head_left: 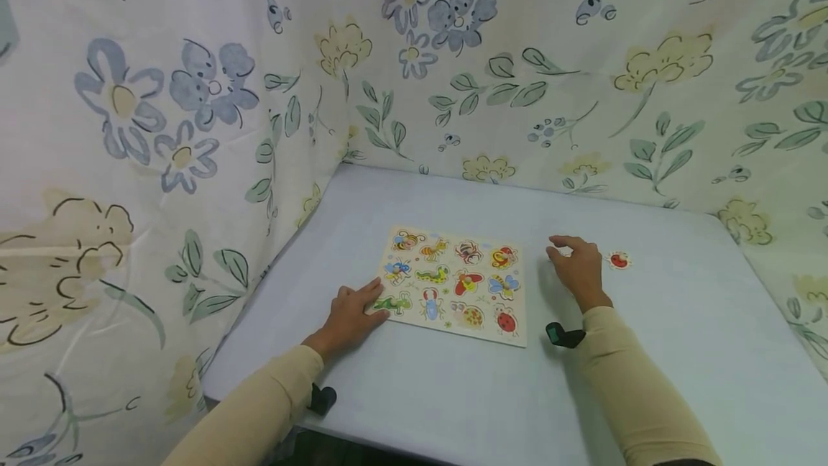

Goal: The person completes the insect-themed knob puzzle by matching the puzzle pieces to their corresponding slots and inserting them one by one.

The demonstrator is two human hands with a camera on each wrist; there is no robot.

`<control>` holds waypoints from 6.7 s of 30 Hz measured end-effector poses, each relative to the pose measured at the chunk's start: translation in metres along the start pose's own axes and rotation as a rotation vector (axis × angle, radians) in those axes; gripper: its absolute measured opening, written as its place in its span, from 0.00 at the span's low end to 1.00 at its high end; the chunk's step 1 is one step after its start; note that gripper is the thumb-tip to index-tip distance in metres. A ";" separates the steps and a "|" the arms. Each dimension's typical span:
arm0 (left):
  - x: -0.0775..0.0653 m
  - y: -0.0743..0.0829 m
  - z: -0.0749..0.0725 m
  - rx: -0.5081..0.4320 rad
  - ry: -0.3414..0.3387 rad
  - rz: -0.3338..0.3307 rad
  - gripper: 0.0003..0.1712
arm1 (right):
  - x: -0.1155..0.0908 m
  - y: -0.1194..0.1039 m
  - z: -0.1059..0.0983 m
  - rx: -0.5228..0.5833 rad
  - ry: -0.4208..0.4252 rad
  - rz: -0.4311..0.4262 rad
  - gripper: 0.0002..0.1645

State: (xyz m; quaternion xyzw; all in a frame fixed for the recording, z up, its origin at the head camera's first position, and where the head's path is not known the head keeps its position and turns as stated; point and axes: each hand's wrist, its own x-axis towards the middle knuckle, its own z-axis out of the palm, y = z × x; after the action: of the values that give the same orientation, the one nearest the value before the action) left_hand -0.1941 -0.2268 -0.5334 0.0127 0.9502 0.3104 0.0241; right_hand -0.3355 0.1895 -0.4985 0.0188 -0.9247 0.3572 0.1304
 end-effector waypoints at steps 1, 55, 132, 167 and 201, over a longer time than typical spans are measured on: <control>0.000 0.000 0.000 -0.001 -0.001 -0.003 0.37 | 0.001 0.003 0.000 -0.002 -0.008 0.021 0.18; -0.003 0.000 0.002 -0.010 0.023 0.024 0.37 | 0.004 0.033 0.012 -0.053 -0.027 0.155 0.16; -0.002 -0.001 -0.002 -0.010 0.012 0.024 0.37 | -0.113 -0.130 0.117 0.326 0.029 -0.474 0.04; -0.003 0.003 -0.003 0.016 0.009 0.039 0.37 | -0.120 -0.128 0.134 0.128 -0.065 -0.377 0.04; -0.002 0.003 -0.003 0.000 -0.004 0.011 0.37 | -0.073 -0.066 0.046 0.146 0.137 -0.196 0.18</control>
State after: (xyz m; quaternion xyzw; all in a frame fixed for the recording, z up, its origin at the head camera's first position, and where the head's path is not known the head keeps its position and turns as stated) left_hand -0.1919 -0.2259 -0.5294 0.0184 0.9501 0.3104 0.0242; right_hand -0.2674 0.1051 -0.5066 0.0939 -0.8790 0.4094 0.2257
